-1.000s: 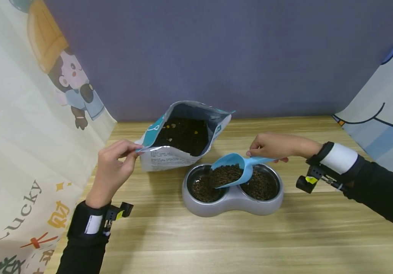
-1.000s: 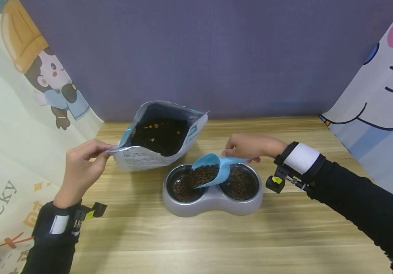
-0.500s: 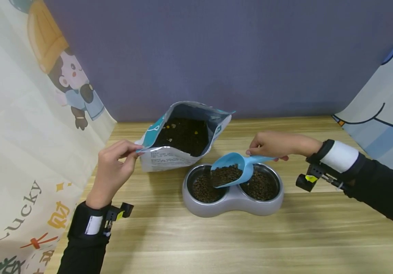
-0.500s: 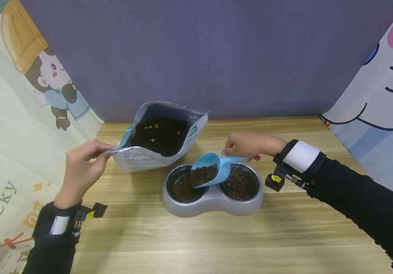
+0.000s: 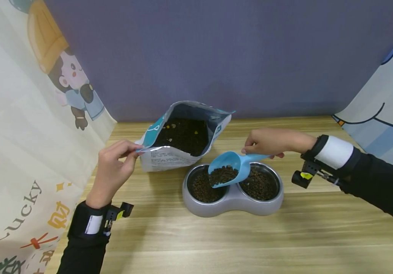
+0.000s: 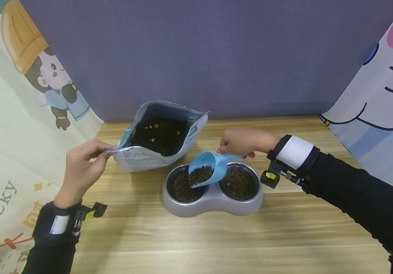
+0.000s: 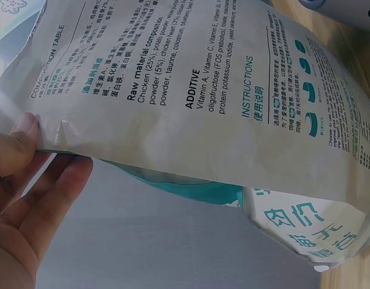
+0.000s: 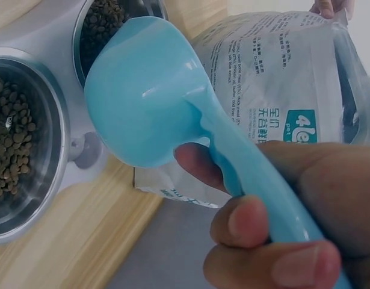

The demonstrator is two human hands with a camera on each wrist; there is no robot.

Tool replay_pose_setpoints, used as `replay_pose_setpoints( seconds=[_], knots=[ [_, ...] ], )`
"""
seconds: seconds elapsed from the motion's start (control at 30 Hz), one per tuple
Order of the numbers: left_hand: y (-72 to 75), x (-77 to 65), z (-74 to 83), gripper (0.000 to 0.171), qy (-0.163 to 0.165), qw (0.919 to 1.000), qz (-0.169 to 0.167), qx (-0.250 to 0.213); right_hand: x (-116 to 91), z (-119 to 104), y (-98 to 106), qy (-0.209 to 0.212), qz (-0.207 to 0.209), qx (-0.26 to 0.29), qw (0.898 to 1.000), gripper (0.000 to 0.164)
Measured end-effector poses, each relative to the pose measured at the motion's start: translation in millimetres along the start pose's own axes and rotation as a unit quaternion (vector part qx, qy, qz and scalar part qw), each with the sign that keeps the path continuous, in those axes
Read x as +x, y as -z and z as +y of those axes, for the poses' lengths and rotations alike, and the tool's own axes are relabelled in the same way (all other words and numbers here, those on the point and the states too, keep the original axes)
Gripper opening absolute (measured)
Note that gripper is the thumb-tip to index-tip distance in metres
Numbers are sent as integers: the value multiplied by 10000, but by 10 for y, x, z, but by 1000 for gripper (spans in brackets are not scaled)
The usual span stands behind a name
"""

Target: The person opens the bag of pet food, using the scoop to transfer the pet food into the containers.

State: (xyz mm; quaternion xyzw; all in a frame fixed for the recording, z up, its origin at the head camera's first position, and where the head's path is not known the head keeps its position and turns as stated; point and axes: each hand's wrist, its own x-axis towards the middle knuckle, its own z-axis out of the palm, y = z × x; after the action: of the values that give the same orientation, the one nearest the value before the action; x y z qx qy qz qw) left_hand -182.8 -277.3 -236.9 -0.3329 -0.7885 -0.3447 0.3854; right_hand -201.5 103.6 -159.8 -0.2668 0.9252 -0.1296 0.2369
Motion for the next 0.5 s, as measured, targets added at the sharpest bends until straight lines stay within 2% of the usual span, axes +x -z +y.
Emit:
replay_pose_setpoints(
  seconds=[0.33, 0.5],
  knots=[
    [1, 1, -2, 24, -15, 10000, 21, -2, 14, -174, 22, 81, 55, -386, 9992, 38],
    [1, -2, -8, 24, -23, 10000, 46, -36, 21, -273, 13, -28, 171, -643, 9978, 35]
  ],
)
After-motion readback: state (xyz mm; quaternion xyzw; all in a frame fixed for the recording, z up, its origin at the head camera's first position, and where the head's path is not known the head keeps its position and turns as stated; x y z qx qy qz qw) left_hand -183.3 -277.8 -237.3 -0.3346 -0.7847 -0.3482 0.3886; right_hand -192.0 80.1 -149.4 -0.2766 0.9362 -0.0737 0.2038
